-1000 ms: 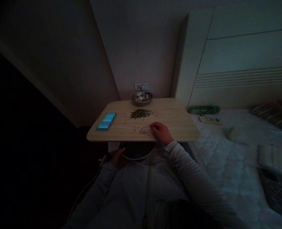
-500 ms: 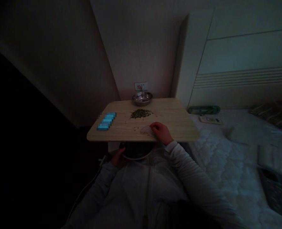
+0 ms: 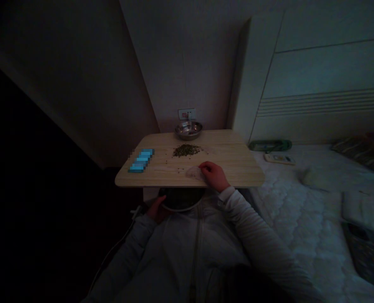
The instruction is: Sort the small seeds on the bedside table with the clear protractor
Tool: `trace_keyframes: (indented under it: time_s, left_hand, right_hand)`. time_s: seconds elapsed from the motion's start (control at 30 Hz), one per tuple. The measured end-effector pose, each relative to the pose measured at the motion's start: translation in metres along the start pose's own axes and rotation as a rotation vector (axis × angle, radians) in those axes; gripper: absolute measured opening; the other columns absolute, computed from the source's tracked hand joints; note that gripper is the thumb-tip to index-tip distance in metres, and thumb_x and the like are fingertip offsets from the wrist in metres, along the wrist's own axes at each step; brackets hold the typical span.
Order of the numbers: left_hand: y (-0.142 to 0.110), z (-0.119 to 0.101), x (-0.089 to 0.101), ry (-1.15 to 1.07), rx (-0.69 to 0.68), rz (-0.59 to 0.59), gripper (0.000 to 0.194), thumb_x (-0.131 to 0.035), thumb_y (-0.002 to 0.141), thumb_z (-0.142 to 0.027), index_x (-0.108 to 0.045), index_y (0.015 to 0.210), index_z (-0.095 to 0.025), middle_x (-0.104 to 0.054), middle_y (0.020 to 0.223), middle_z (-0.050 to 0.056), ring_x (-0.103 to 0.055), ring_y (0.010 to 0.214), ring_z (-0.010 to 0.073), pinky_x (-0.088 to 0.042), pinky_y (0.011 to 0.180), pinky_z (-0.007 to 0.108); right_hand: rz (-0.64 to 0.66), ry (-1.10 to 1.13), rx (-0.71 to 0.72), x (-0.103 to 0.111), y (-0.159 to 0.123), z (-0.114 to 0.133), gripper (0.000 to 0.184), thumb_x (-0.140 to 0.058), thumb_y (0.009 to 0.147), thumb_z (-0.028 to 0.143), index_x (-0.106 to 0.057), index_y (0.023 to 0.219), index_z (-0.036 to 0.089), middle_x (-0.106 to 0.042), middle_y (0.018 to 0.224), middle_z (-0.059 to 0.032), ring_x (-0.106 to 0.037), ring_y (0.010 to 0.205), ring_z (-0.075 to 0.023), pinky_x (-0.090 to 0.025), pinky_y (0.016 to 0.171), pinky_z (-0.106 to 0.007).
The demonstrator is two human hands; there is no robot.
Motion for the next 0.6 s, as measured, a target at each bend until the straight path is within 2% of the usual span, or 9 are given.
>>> trace_keyframes:
  time_s: [0.27,0.6]
  left_hand:
    - [-0.0009,0.0011,-0.0003,-0.033,0.020,0.005,0.018,-0.044,0.087,-0.013,-0.061,0.083,-0.008,-0.069,0.072,0.011,-0.063,0.092,0.0252,-0.052,0.077,0.036]
    - [0.0037,0.0020,0.0013,-0.017,0.011,0.028,0.017,-0.042,0.087,-0.012,-0.058,0.087,-0.007,-0.068,0.070,0.010,-0.064,0.091,0.0251,-0.053,0.077,0.038]
  right_hand:
    - [0.005,-0.005,-0.011,0.0010,-0.0007,0.0003,0.025,-0.049,0.086,0.033,-0.057,0.101,0.014,-0.059,0.099,-0.0052,-0.057,0.086,-0.0136,-0.049,0.076,-0.034]
    - [0.001,0.010,-0.012,-0.0004,0.0000,-0.0015,0.026,-0.049,0.086,0.033,-0.056,0.101,0.014,-0.059,0.098,-0.0050,-0.058,0.084,-0.0133,-0.049,0.075,-0.034]
Point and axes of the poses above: each hand's wrist, its own y-axis towards the middle knuckle, its own x-axis out of the back of the hand, z = x × y, the point moved 5 cm from there along y, towards the middle knuckle
